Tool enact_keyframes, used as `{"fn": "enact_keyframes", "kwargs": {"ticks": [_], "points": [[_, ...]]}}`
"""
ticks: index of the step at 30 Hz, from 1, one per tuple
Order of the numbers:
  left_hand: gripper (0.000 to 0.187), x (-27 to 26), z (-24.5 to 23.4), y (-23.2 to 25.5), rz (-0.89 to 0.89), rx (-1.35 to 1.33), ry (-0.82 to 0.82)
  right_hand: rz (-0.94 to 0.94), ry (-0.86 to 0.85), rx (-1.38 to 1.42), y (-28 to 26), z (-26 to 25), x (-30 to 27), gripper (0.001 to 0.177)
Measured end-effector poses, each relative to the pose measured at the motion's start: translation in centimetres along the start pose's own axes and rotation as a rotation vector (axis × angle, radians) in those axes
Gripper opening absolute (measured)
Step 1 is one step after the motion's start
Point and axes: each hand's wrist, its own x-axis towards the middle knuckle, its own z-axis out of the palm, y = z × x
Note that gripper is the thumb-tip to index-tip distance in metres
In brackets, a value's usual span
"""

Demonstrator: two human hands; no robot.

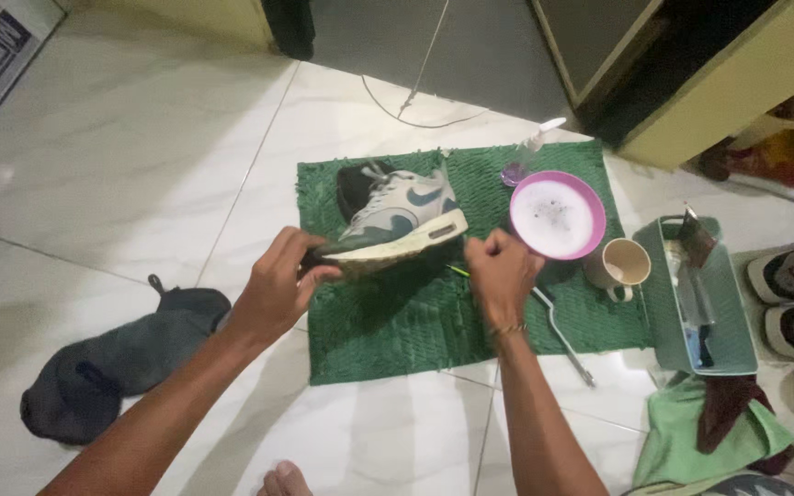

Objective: The person cleans a shoe by applying a liquid from a bottle into a bowl, mixing it with a brush, and then scrubbing the sides and midsole of the shoe with the brush.

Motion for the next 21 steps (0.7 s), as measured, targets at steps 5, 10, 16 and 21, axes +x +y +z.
{"fn": "enact_keyframes", "kwargs": {"ticks": [5, 10, 16, 21], "points": [[0.033, -1.0, 0.1, 0.7, 0.048, 0.019, -0.006, 0.002, -0.029, 0.038, 1.0, 0.9, 0.3, 0.034], [0.032, -1.4, 0.7, 1.3, 0.156, 0.066, -0.022, -0.335, 0.010, 0.096, -0.1, 3.1, -0.8, 0.028], [0.029, -1.0, 0.5, 2.6, 0.207, 0.096, -0.070, -0.031, -0.037, 0.177, 0.2, 1.3, -0.4, 0.023], [0.032, 0.1, 0.7, 4.1, 0.225, 0.110, -0.019, -0.212, 0.022, 0.043, -1.3, 0.2, 1.9, 0.031]]}}
